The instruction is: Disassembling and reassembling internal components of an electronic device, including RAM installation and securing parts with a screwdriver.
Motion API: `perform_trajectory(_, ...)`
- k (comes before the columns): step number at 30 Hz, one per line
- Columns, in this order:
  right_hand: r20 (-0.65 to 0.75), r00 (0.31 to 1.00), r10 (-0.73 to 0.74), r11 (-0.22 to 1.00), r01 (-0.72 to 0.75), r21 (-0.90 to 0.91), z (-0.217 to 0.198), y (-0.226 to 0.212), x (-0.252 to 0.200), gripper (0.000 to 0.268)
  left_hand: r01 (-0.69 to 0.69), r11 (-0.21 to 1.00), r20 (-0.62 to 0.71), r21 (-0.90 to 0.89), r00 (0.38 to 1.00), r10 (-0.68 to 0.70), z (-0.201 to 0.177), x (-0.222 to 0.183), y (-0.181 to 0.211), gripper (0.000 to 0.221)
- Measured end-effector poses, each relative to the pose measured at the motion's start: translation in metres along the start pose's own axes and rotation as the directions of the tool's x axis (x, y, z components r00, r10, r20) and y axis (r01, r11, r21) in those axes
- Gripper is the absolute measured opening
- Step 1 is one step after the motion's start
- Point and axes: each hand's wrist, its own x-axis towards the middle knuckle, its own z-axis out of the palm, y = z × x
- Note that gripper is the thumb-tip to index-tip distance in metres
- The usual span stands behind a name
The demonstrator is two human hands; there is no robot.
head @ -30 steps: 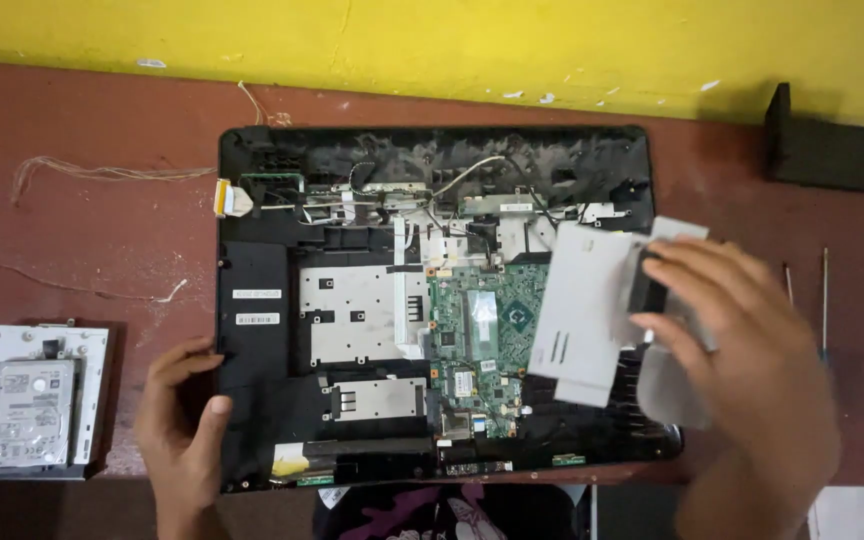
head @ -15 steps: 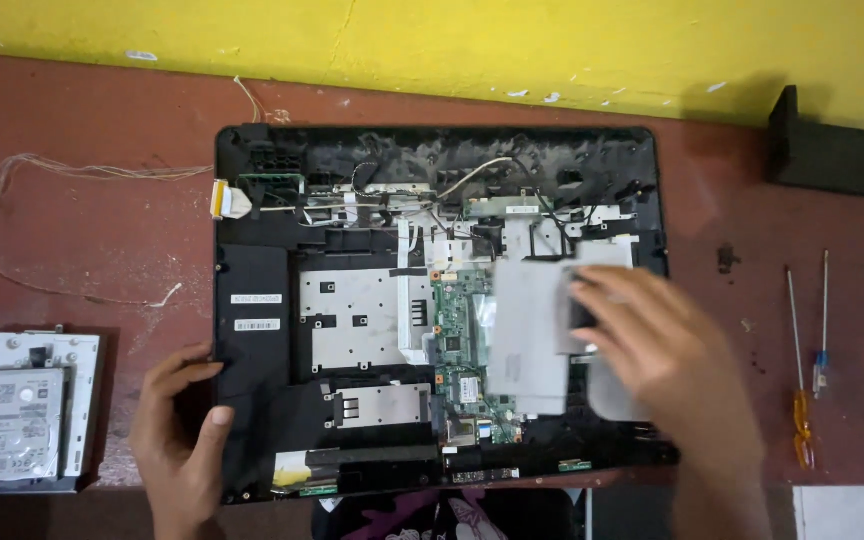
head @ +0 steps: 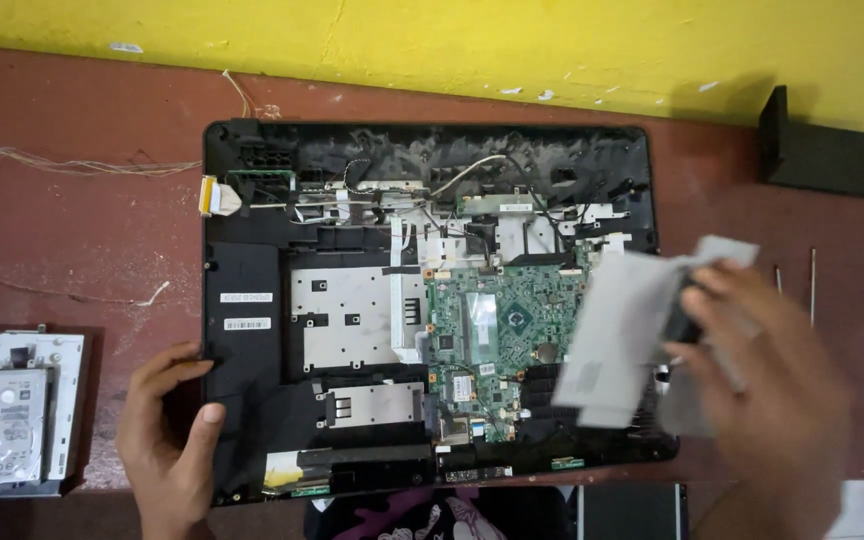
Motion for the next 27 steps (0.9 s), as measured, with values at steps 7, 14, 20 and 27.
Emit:
perform_trajectory(7,0.116,0.963,-0.244,0.969,0.237,0.069,0.054,-0.05,0.004,0.055,0.002,1.0,-0.002,-0.005,1.0,-0.002,0.0,-0.002,-0.004,0.035)
perform_trajectory(14,0.13,0.963,-0.235,0.972,0.237,0.004,0.072,-0.045,0.01,0.063,0.04,0.999,0.002,0.035,0.999,-0.04,0.0,0.001,0.006,0.034)
perform_trajectory(20,0.166,0.968,-0.188,0.982,0.183,0.045,0.068,-0.036,0.012,0.056,0.079,0.996,0.002,0.046,0.997,-0.08,0.0,0.0,0.005,0.037)
perform_trajectory(27,0.2,0.972,-0.121,0.993,0.116,0.037,0.066,-0.026,0.007,0.063,0.077,0.997,-0.01,0.001,0.997,-0.077,0.002,0.001,0.005,0.038)
